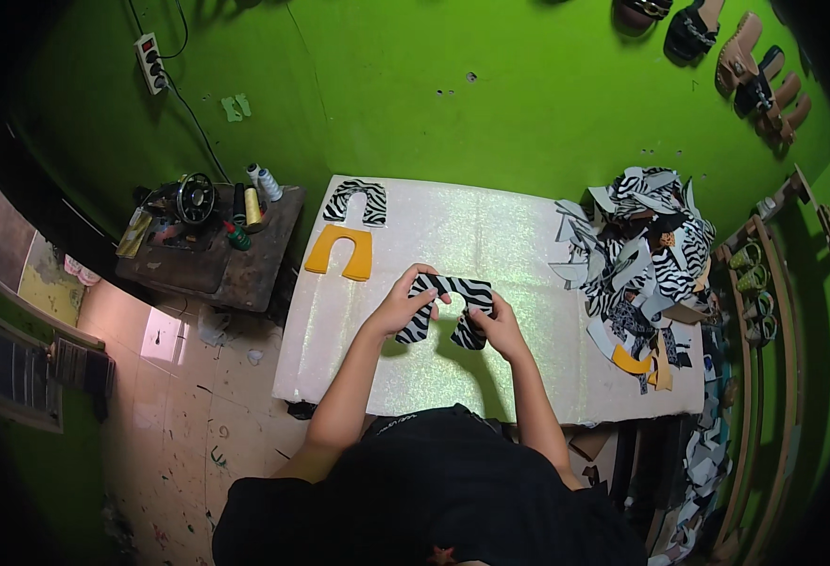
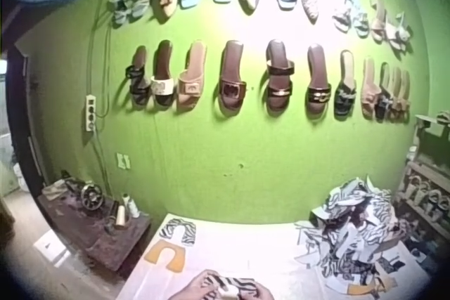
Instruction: The recorder sorts and organizes various zebra-patterned and solid-colored shoe component pieces on a work table.
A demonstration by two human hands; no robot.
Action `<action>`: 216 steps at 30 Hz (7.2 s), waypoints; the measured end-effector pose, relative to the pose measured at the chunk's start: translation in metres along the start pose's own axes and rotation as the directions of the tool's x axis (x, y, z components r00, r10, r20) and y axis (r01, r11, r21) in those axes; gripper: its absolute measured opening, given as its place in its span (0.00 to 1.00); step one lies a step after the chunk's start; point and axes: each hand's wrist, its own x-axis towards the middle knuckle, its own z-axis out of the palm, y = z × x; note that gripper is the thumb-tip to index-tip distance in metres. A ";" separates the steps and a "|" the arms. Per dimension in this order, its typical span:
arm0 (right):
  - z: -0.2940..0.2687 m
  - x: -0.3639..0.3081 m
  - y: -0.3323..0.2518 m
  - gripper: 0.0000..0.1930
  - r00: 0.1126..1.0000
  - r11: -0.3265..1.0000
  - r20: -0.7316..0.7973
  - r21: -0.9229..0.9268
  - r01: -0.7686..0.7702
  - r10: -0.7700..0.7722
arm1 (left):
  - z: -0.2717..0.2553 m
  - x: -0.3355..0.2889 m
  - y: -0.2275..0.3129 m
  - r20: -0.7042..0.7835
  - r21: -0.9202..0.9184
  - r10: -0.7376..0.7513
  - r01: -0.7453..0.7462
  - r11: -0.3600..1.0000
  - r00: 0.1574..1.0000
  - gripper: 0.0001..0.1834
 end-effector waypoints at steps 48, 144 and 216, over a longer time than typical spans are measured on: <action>0.175 0.320 0.087 0.20 0.976 0.670 -0.216 -0.731 -0.134 -0.040 | -0.277 0.160 -0.065 -0.587 0.795 0.524 0.563 0.226 0.617 0.12; -0.337 -0.094 0.098 0.22 0.851 0.996 -0.525 -0.070 -0.062 0.016 | 0.327 0.227 -0.105 -0.033 0.113 -0.027 0.031 0.993 0.999 0.19; -0.049 0.004 0.003 0.09 0.993 0.945 -0.005 0.309 -0.108 0.115 | 0.064 0.018 -0.014 0.025 -0.382 -0.061 0.066 0.922 0.998 0.11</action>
